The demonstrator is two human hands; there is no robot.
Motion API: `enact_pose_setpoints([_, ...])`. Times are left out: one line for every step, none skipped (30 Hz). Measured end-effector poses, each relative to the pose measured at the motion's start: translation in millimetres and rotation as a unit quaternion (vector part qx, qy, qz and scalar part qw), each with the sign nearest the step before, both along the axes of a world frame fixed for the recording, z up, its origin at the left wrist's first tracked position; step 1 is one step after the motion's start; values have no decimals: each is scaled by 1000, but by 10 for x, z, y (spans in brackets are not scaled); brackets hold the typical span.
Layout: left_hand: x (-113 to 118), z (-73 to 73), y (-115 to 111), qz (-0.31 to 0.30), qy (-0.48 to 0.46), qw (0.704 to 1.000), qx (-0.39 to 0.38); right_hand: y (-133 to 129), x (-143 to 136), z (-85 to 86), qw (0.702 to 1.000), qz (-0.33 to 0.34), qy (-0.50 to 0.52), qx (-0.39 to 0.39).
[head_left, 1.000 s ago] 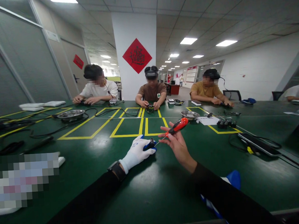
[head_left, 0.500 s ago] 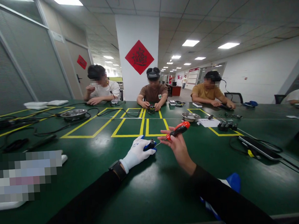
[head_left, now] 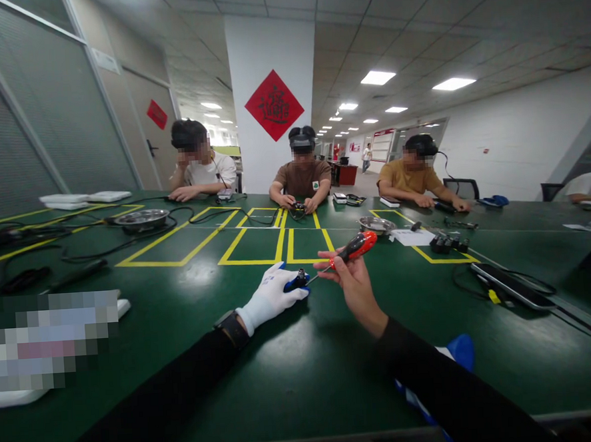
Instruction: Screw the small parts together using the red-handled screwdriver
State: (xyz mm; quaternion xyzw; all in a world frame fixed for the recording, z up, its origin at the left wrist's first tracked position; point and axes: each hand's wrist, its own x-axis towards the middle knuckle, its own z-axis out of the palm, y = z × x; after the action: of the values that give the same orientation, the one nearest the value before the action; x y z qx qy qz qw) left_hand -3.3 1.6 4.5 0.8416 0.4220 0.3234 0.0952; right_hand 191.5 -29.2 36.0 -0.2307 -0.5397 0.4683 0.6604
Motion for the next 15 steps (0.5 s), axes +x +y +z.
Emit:
enact_pose_setpoints([1,4,-4,-1,-1,1000,0,-5,1,-2,1000,12,5,-1])
enact_pose_setpoints([2,9,-7,-3,-2,1000,0,-9,2,-4,1000,24,10,-2])
enact_pose_setpoints([3,13,-10,-3,-3,1000,1,-13,5,-4,999,32,13,-2])
enact_pose_setpoints([4,16,-13,-2,-5,1000,2,-15,7,-2,999,37,12,-3])
enact_pose_setpoints([5,18,-14,-2,-4,1000,3,-17,10,1,999,35,10,-2])
enact_pose_setpoints([5,18,-14,-3,-3,1000,5,-16,11,4,1000,30,5,-1])
enact_pose_setpoints([4,16,-12,-3,-1,1000,6,-14,12,6,1000,21,-3,0])
enact_pose_setpoints([2,13,-9,-3,2,1000,8,-10,12,8,1000,13,-10,4])
enact_pose_setpoints([0,8,-5,-2,5,1000,10,-3,11,8,1000,5,-15,7])
enact_pose_setpoints([-2,3,-1,-1,8,1000,11,4,8,7,1000,-2,-18,9])
enact_pose_setpoints([-5,-2,3,0,9,1000,13,11,5,3,1000,-9,-18,10])
enact_pose_setpoints([-7,-5,6,1,10,1000,14,18,1,-1,1000,-15,-15,9])
enact_pose_setpoints([-8,-7,7,1,12,1000,14,23,-3,-6,1000,-22,-11,6])
enact_pose_setpoints([-9,-7,6,2,12,1000,14,26,-6,-11,1000,-28,-7,4])
enact_pose_setpoints([-9,-5,3,2,13,1000,14,25,-7,-15,999,-33,-4,1])
